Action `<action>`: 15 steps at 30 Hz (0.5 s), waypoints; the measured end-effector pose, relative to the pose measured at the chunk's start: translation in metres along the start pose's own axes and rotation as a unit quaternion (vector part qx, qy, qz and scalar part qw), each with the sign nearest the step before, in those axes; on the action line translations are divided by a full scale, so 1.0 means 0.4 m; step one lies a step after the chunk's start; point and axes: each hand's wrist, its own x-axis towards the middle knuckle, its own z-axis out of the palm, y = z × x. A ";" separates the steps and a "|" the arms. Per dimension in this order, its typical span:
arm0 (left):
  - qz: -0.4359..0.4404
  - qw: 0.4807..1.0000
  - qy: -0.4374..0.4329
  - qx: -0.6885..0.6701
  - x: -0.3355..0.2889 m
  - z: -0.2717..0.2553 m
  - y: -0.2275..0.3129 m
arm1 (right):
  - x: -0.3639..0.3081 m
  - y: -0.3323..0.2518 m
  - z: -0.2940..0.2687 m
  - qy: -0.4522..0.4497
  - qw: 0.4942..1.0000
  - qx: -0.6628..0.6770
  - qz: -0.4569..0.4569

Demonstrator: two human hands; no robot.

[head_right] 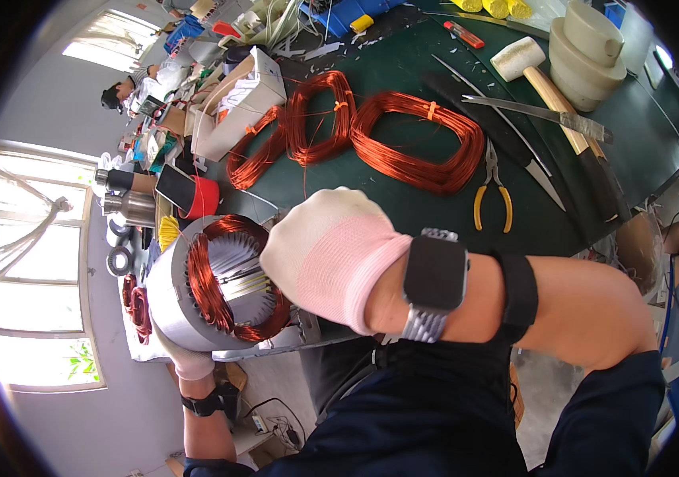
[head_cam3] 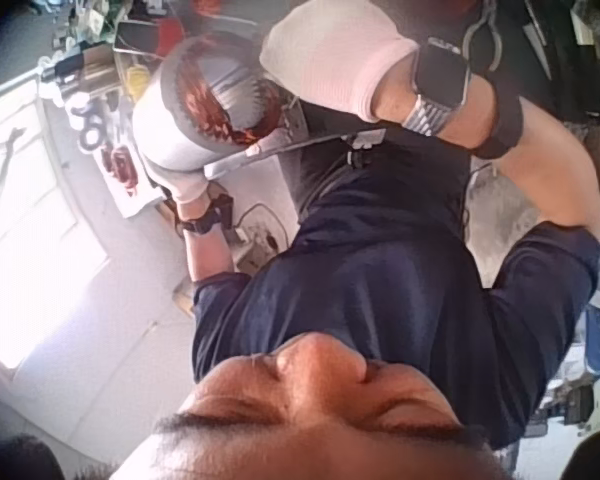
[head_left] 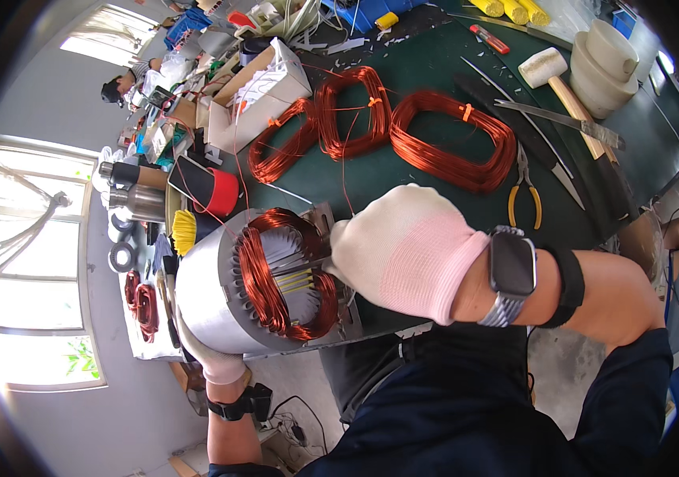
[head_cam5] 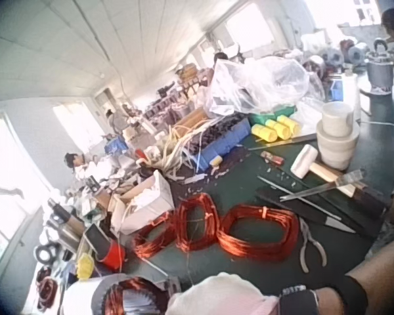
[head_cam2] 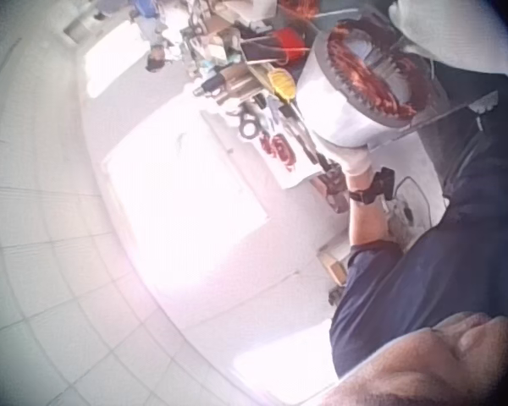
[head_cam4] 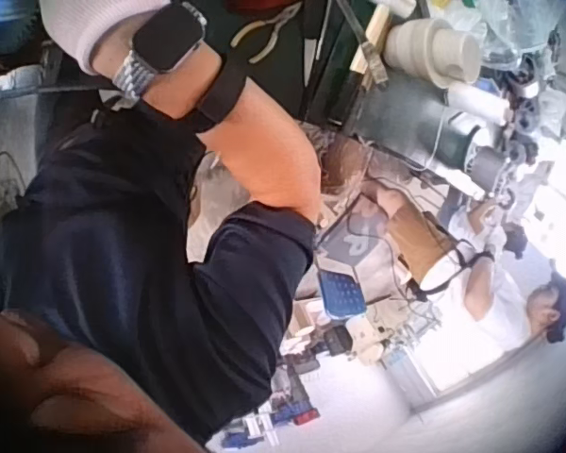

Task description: Winding copper coils into an electric motor stator and securing insulation strips.

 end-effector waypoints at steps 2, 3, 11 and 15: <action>0.007 1.000 0.013 -0.002 -0.004 0.008 0.024 | -0.002 -0.011 0.004 0.093 0.994 -0.033 -0.047; -0.022 0.999 0.030 -0.039 -0.009 0.017 0.049 | 0.004 -0.003 0.009 0.097 0.994 0.009 -0.057; 0.008 0.999 -0.025 0.030 0.002 0.012 0.035 | -0.036 0.041 -0.049 0.036 0.999 -0.012 -0.039; 0.080 0.977 -0.072 0.185 0.013 -0.032 0.015 | -0.043 0.070 -0.039 -0.036 0.999 0.004 -0.012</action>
